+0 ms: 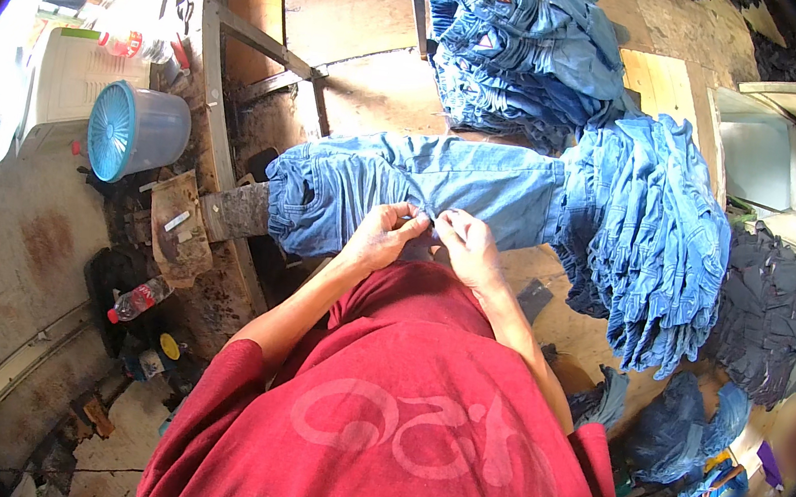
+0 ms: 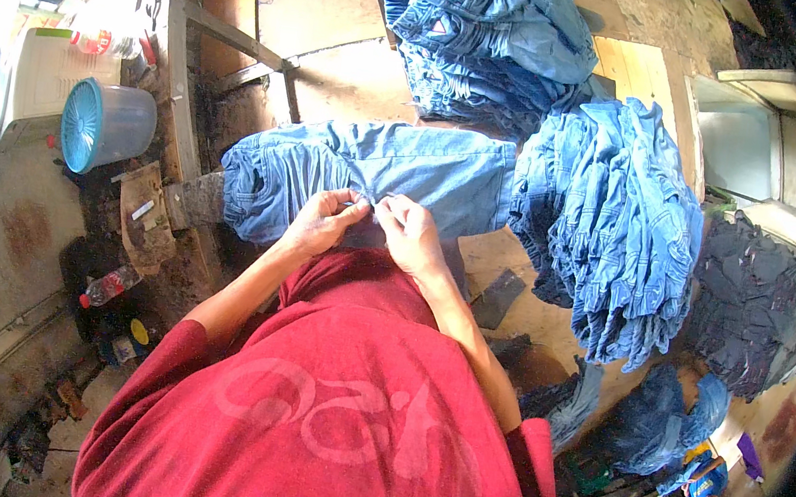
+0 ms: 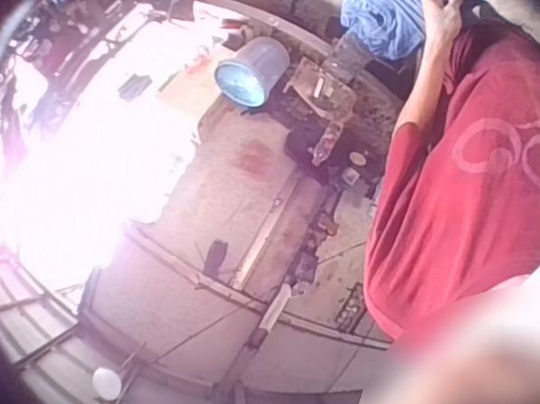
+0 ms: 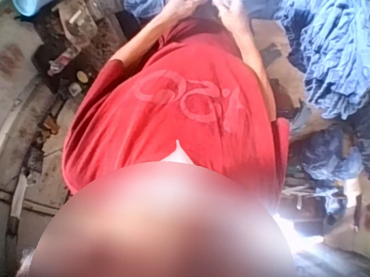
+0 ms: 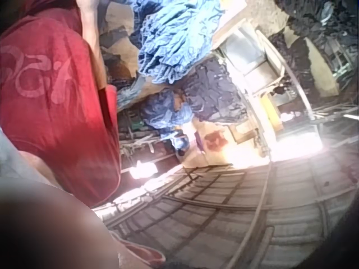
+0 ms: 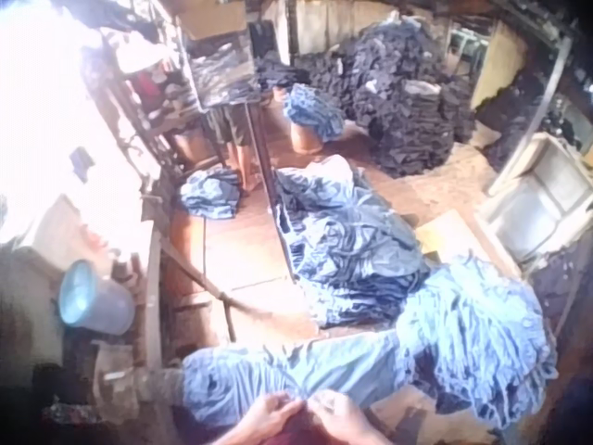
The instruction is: The person picks up a pair of jeans from a pile, places them on a work table, and uses a small tool to scrape or pick at the fabric surface. They repeat this process on several jeans, moving each one aside after working on it.
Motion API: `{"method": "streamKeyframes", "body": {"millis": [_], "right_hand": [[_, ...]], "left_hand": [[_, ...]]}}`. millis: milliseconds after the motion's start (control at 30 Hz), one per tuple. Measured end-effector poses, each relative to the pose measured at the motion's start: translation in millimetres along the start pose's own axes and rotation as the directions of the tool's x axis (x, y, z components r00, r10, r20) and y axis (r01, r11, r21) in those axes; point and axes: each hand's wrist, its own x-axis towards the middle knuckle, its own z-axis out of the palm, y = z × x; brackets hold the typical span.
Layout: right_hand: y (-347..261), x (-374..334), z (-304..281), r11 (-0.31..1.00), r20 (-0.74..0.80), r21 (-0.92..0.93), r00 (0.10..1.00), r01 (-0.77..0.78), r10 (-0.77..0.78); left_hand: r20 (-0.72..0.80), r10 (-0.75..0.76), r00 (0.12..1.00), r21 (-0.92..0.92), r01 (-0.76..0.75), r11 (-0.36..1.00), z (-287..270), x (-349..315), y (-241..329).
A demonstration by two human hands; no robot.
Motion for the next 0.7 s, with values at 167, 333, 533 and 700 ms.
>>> {"method": "streamKeyframes", "body": {"millis": [167,333,533,700], "right_hand": [[13,3,-9,0.715,0.221,0.600,0.933,-0.359,0.284],[18,4,-4,0.662,0.253,0.662,0.936,-0.352,0.245],[7,-5,-6,0.994,0.058,0.110,0.998,-0.027,0.021],[-2,-10,-4,0.995,0.008,-0.090,0.999,0.051,-0.051]], "left_hand": [[0.063,-0.186,0.981,-0.402,0.195,0.894,-10,-5,-6],[0.117,-0.266,0.957,-0.614,0.281,0.738,-20,-13,-3],[0.091,-0.225,0.970,-0.327,0.242,0.913,-13,-10,17],[0.046,-0.203,0.978,-0.110,0.207,0.972,-2,-10,32]]}}
